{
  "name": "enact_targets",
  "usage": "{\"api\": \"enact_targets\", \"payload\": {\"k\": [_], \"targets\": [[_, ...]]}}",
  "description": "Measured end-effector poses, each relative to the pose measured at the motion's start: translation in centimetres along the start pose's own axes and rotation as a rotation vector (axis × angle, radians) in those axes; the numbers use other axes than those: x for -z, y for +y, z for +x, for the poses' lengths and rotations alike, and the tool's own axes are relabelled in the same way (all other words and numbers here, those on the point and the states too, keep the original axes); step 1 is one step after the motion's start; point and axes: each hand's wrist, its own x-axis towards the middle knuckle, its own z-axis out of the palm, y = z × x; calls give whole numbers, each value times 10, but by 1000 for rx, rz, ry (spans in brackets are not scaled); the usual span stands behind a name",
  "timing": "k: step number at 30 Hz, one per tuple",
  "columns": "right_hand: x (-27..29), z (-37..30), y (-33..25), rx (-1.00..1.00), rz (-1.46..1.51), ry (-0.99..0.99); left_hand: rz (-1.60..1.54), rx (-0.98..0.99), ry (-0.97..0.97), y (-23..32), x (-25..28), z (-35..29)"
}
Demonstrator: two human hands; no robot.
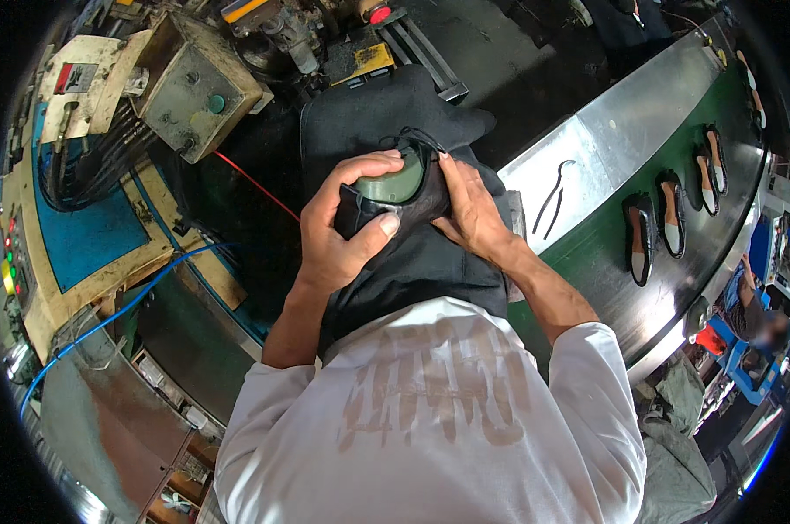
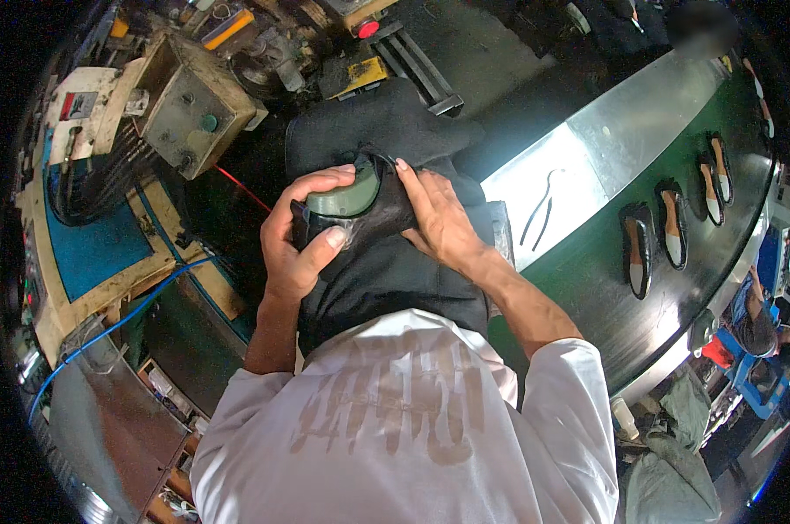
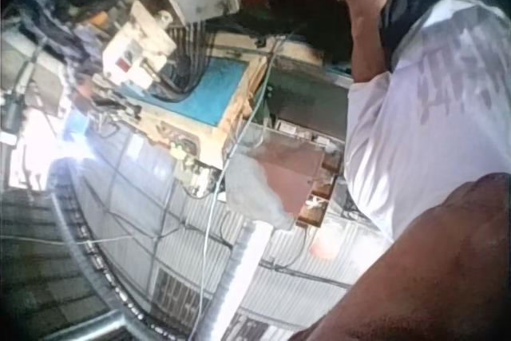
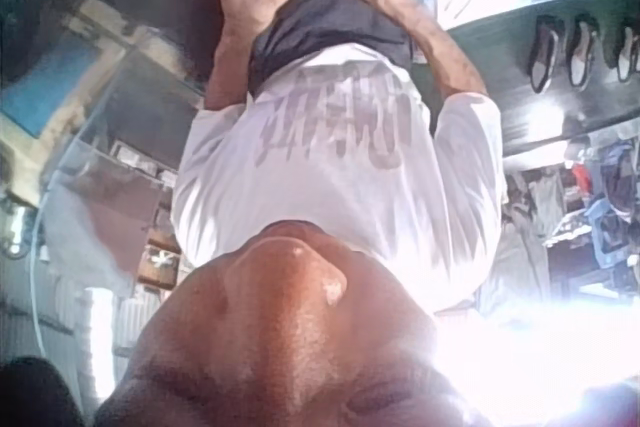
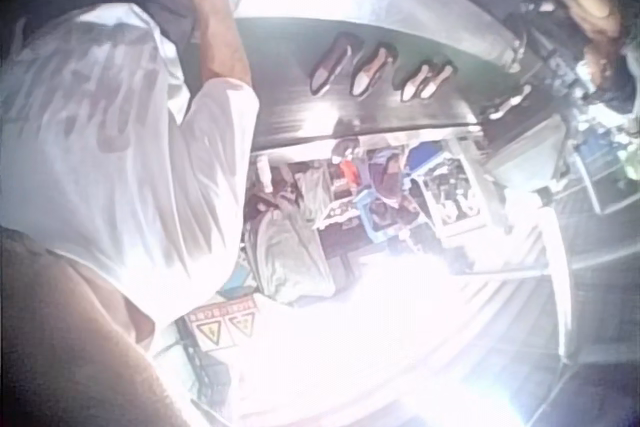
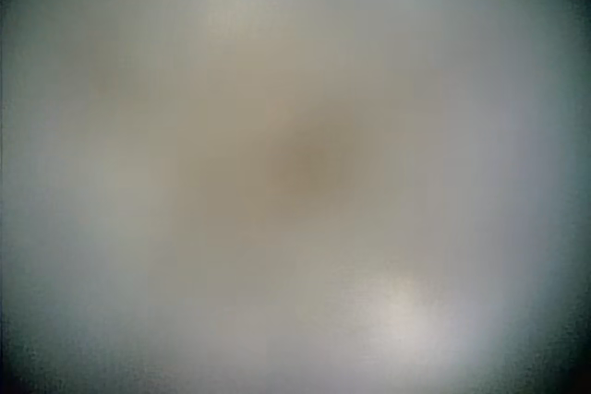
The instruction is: Using industrial machinery to shape and process the back part of shoes on an assembly line.
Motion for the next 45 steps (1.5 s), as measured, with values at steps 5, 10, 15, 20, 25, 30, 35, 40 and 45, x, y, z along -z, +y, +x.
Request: {"api": "enact_targets", "payload": {"k": [5,10,15,20,25,30,35,40,45], "targets": [[-2,1,-3,-35,-7,11,18,-102,38,-4,0,5],[29,36,-14,-170,129,-79,-261,170,54,-15,31,53],[66,59,-27,-613,666,-209,-474,304,134,-60,39,86],[66,34,-64,-204,-159,-138,-461,622,340,-127,13,85],[49,21,-50,-104,-457,-352,424,217,227,-131,29,100],[41,19,-42,-33,-488,-226,702,15,214,-136,37,111],[41,23,-37,2,-512,-212,633,169,192,-144,45,119],[44,29,-44,-31,-525,-286,386,351,131,-167,58,123],[40,36,-46,39,-590,-305,406,334,13,-143,71,129]]}}
